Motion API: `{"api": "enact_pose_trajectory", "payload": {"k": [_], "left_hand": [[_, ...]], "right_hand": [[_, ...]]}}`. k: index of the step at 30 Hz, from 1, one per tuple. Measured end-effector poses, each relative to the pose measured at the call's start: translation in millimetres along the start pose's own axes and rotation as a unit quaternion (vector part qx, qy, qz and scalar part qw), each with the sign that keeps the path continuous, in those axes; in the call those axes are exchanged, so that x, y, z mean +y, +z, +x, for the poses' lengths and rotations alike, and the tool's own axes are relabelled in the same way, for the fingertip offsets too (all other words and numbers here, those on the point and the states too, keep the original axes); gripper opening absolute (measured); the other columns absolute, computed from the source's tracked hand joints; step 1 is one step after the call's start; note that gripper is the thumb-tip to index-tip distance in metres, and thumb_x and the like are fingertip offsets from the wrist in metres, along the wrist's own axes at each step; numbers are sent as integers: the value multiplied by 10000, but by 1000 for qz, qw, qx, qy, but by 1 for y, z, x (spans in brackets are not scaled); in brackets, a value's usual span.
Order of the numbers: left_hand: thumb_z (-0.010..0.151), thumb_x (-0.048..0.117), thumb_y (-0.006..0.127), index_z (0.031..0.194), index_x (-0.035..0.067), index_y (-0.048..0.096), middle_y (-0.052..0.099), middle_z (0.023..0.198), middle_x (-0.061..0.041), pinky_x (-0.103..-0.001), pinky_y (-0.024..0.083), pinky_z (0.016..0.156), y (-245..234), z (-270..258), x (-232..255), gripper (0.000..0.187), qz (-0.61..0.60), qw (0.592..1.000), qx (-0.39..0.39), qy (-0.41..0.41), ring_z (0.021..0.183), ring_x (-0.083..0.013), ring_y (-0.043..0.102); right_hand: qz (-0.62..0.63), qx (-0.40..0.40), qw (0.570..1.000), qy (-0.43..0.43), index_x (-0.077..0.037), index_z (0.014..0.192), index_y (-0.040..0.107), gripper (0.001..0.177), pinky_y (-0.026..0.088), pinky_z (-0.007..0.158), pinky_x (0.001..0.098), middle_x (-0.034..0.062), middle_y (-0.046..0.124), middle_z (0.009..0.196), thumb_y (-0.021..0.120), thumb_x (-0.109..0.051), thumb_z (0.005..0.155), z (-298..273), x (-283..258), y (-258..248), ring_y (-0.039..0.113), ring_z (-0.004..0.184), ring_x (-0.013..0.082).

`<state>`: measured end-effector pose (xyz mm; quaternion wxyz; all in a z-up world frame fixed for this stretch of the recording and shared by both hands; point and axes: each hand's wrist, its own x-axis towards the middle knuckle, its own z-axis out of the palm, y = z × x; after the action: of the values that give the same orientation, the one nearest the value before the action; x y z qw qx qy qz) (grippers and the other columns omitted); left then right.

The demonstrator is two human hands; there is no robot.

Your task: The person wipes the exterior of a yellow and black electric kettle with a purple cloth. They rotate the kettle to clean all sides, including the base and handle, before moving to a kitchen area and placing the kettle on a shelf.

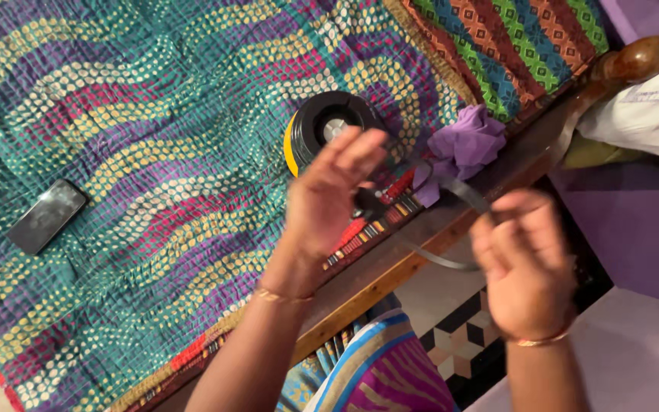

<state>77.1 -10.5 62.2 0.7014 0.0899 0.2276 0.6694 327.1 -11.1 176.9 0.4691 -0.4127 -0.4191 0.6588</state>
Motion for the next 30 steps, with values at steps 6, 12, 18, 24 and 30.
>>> {"api": "enact_pose_trajectory", "payload": {"k": [6, 12, 18, 24, 30], "left_hand": [[1041, 418, 421, 1107, -109, 717, 789, 925, -221, -363, 527, 660, -29, 16, 70, 609, 449, 878, 160, -37, 782, -306, 655], [983, 654, 261, 1068, -11, 765, 731, 732, -76, -308, 540, 531, -31, 28, -45, 838, 467, 834, 116, -270, 623, -150, 662], [1030, 352, 405, 1195, 64, 676, 625, 704, 1, -241, 370, 440, -40, 26, 6, 429, -59, 979, 150, -122, 486, -81, 474], [1040, 291, 472, 1177, 63, 670, 470, 608, 56, -234, 215, 382, 29, -52, 77, 331, 153, 966, 176, -107, 423, -45, 301], [1078, 237, 513, 1121, -17, 677, 357, 608, 89, -228, 223, 425, 68, -80, 122, 305, 245, 961, 126, -6, 480, -23, 276]], "right_hand": [[-144, -112, 983, -32, -76, 1309, 495, 258, 469, 729, 252, 128, 687, 1022, 531, -211, 1092, -36, 45, 25, 527, 742, 104], [-61, -97, 993, 39, -80, 1253, 506, 218, 438, 696, 230, 140, 724, 1077, 549, -212, 1086, -2, 78, 22, 472, 698, 58], [-88, -155, 961, 213, -48, 1220, 488, 334, 510, 811, 263, 131, 724, 1081, 662, -226, 998, -22, 135, 12, 600, 844, 112], [-221, -51, 973, 38, -36, 1543, 309, 774, 487, 898, 315, 96, 556, 1377, 707, -293, 931, 35, 132, 35, 561, 1079, 151], [-657, -355, 664, 35, -136, 1242, 710, 514, 479, 1045, 473, 108, 704, 1257, 638, -462, 851, 126, 201, 67, 611, 1210, 340]]}}
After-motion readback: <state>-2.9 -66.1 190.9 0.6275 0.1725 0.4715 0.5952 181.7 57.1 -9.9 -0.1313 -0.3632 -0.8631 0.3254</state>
